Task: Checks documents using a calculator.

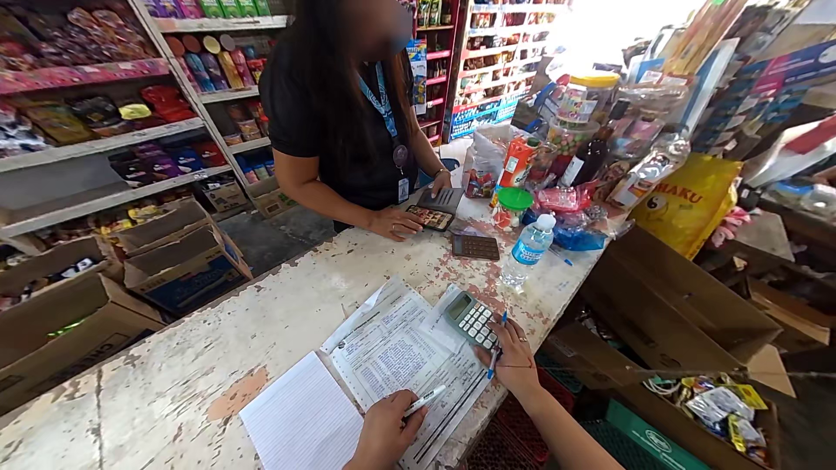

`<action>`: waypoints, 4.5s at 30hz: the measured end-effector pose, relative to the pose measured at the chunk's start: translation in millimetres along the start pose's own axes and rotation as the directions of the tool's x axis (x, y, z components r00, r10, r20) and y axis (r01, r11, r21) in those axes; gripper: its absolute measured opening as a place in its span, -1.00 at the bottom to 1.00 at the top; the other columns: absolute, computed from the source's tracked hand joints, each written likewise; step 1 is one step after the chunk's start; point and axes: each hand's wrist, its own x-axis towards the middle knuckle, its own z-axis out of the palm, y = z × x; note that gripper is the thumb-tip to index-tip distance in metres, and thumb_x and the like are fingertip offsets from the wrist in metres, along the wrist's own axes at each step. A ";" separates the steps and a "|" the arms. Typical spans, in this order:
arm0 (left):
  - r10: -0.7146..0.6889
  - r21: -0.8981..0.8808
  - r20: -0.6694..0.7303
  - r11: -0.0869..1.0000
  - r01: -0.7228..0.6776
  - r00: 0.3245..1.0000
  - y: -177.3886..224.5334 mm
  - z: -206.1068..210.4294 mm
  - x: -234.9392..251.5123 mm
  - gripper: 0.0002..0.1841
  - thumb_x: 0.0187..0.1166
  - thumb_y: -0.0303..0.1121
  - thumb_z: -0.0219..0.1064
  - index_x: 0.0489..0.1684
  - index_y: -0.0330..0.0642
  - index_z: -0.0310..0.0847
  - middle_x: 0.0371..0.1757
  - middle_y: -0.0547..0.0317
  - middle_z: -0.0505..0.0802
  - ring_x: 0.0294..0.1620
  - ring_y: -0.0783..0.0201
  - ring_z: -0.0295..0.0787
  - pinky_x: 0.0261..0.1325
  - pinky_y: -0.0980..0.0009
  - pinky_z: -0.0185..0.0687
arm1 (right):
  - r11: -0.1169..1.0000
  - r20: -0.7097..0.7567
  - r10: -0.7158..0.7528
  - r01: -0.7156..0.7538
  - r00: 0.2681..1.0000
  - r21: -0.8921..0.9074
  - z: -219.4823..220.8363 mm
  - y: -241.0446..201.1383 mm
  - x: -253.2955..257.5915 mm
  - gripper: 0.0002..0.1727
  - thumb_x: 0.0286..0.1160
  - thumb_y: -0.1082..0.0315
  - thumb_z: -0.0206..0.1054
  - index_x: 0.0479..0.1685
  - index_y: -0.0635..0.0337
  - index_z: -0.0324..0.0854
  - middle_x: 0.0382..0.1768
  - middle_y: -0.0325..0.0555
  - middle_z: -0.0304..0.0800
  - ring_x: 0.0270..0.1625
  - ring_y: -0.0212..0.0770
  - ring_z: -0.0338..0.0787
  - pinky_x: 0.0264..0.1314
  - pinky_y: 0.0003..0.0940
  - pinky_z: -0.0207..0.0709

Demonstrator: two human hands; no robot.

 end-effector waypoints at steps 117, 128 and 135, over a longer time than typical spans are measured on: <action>-0.618 0.289 -0.050 0.743 0.604 0.785 -86.4 -111.0 55.0 -0.58 0.58 -0.21 0.48 0.21 -0.37 0.65 0.17 -0.37 0.74 0.16 -0.35 0.73 0.18 -0.38 0.55 | 0.895 0.219 -0.442 0.444 0.870 0.041 21.0 -46.8 -7.9 -0.70 0.66 0.15 0.19 0.01 0.03 0.81 0.23 -0.13 0.89 0.42 0.05 0.79 0.54 0.48 0.25; -0.617 0.103 -0.056 0.778 0.619 0.785 -97.8 -113.4 57.1 -0.49 0.63 -0.19 0.44 0.42 -0.31 0.49 -0.03 -0.30 0.85 0.00 -0.30 0.82 0.14 -0.38 0.59 | 0.906 0.200 -0.421 0.417 0.884 0.064 23.0 -44.4 -7.4 -0.65 0.63 0.10 0.23 0.05 0.11 0.81 0.23 -0.04 0.89 0.42 0.12 0.77 0.55 0.47 0.25; -0.635 0.096 -0.058 0.765 0.637 0.771 -108.9 -118.6 62.7 -0.51 0.58 -0.28 0.48 0.44 -0.24 0.54 0.08 -0.32 0.83 0.14 -0.29 0.79 0.27 -0.36 0.53 | 0.904 0.214 -0.426 0.420 0.879 0.073 24.4 -43.5 -7.3 -0.62 0.66 0.07 0.20 0.07 0.11 0.81 0.31 -0.03 0.85 0.47 0.13 0.73 0.59 0.46 0.19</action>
